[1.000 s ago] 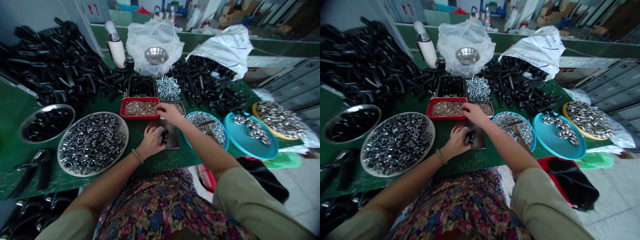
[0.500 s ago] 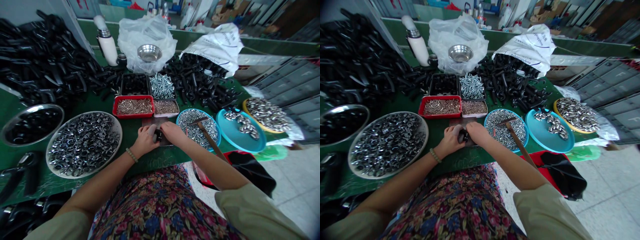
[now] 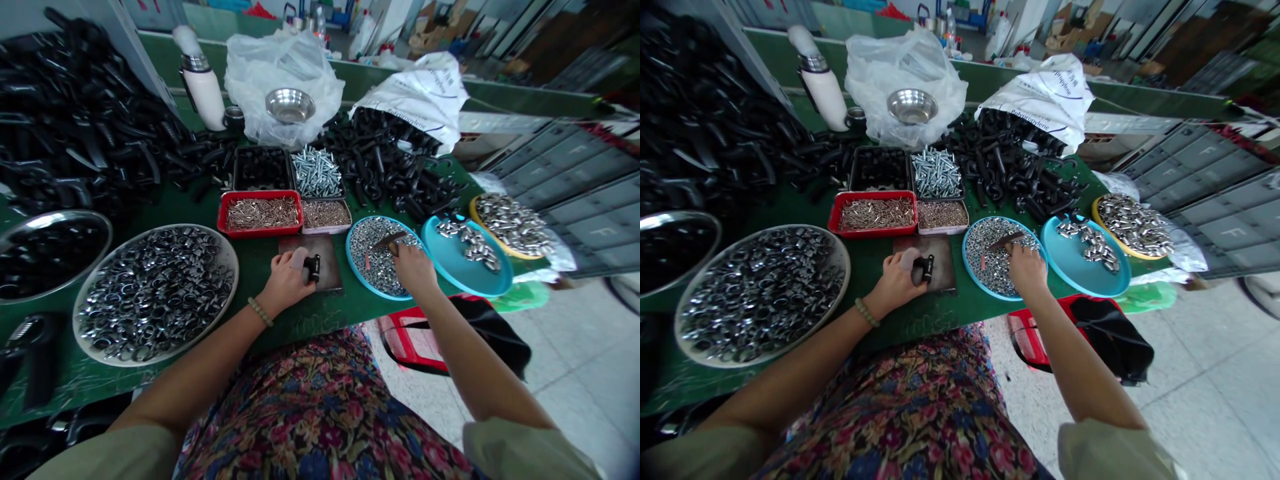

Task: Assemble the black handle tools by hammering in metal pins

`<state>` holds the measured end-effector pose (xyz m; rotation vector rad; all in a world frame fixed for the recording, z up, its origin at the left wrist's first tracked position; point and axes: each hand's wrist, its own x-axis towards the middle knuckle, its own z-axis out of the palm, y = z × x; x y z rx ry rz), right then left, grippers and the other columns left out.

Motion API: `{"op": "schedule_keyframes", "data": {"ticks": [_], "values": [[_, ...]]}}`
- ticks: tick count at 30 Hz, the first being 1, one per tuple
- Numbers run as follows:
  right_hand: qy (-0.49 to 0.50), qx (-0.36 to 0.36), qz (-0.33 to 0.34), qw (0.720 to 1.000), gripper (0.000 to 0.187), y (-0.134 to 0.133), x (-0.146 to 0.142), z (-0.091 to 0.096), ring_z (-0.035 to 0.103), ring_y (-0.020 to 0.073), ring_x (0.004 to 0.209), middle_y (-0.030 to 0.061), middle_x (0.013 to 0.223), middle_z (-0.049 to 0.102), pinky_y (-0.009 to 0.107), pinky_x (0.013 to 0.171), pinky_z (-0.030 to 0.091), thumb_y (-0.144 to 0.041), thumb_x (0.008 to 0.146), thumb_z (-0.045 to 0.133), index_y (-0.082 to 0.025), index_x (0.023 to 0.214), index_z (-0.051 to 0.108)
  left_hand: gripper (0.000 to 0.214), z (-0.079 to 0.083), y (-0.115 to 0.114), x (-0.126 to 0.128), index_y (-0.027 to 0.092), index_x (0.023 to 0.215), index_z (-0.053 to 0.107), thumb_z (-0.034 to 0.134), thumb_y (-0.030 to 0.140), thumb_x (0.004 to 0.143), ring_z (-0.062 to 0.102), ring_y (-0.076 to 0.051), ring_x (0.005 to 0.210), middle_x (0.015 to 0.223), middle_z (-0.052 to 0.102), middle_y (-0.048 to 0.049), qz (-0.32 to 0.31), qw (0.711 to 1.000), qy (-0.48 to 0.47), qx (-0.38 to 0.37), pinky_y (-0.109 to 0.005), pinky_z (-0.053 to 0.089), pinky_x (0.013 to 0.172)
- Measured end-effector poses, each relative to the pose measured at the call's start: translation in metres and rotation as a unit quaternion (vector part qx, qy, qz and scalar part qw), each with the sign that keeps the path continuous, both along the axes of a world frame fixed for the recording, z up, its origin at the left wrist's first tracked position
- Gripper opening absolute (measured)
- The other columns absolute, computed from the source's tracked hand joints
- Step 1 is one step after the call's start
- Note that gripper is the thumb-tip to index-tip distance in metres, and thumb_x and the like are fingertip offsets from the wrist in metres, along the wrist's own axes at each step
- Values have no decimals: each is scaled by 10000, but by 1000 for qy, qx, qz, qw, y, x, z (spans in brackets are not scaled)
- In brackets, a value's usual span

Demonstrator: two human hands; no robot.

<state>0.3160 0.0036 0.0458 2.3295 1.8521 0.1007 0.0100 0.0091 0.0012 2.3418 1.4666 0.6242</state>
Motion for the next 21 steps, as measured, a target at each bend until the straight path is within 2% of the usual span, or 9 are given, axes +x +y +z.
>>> {"op": "schedule_keyframes", "data": {"ticks": [3,6,8,11,14,16,19,21], "values": [[100,31,40,994,402,-12,-33,13,653,288,966,190,1188,616,391,782,493,-266,970,328,-133,1335,434,511,-1,0,0,197,1176,446,620,355,723,532,-287,1101,1162,607,-96,0,1000,-7,-5,-448,314,982],[231,4,144,962,367,-22,-81,36,666,259,974,124,1189,649,369,806,504,-307,991,287,-210,1297,464,531,-2,0,1,195,1187,438,627,355,718,543,-282,1098,1151,612,-96,6,1000,-21,-6,-448,310,993],[272,-10,195,942,356,-24,-105,48,659,257,1007,104,1198,652,382,848,498,-325,994,288,-229,1284,473,529,-3,0,1,195,1184,439,631,343,714,546,-278,1098,1147,613,-97,10,1000,-26,-6,-445,313,996],[286,9,200,937,368,-22,-124,53,632,256,1075,116,1224,639,419,922,467,-327,999,280,-223,1305,456,531,-2,0,0,193,1183,444,640,327,708,545,-275,1114,1165,609,-103,9,1000,-26,-4,-441,318,1003],[271,-37,201,941,356,-16,-121,44,644,244,1056,110,1182,663,462,986,418,-314,1002,290,-224,1286,484,538,1,-2,-1,185,1215,455,636,317,726,547,-276,1117,1167,616,-109,2,1000,-18,2,-455,318,1021],[265,-40,191,945,356,-13,-107,36,645,231,1058,98,1192,658,428,975,433,-317,1006,287,-233,1294,479,511,3,-2,-1,206,1245,480,613,298,761,545,-281,1128,1170,622,-105,-23,1000,-1,19,-501,265,1073],[196,32,85,976,394,-12,-73,22,665,241,989,118,1225,625,358,811,502,-348,1005,285,-242,1362,416,464,4,2,1,251,1250,543,578,250,787,541,-297,1152,1196,624,-107,-82,996,13,37,-569,166,1126],[120,47,5,992,425,-11,-46,11,679,248,897,143,1205,616,347,723,506,-367,997,311,-237,1393,394,425,7,9,2,245,1195,600,580,251,771,550,-306,1148,1193,630,-114,-90,995,-35,4,-563,219,1122]]}}
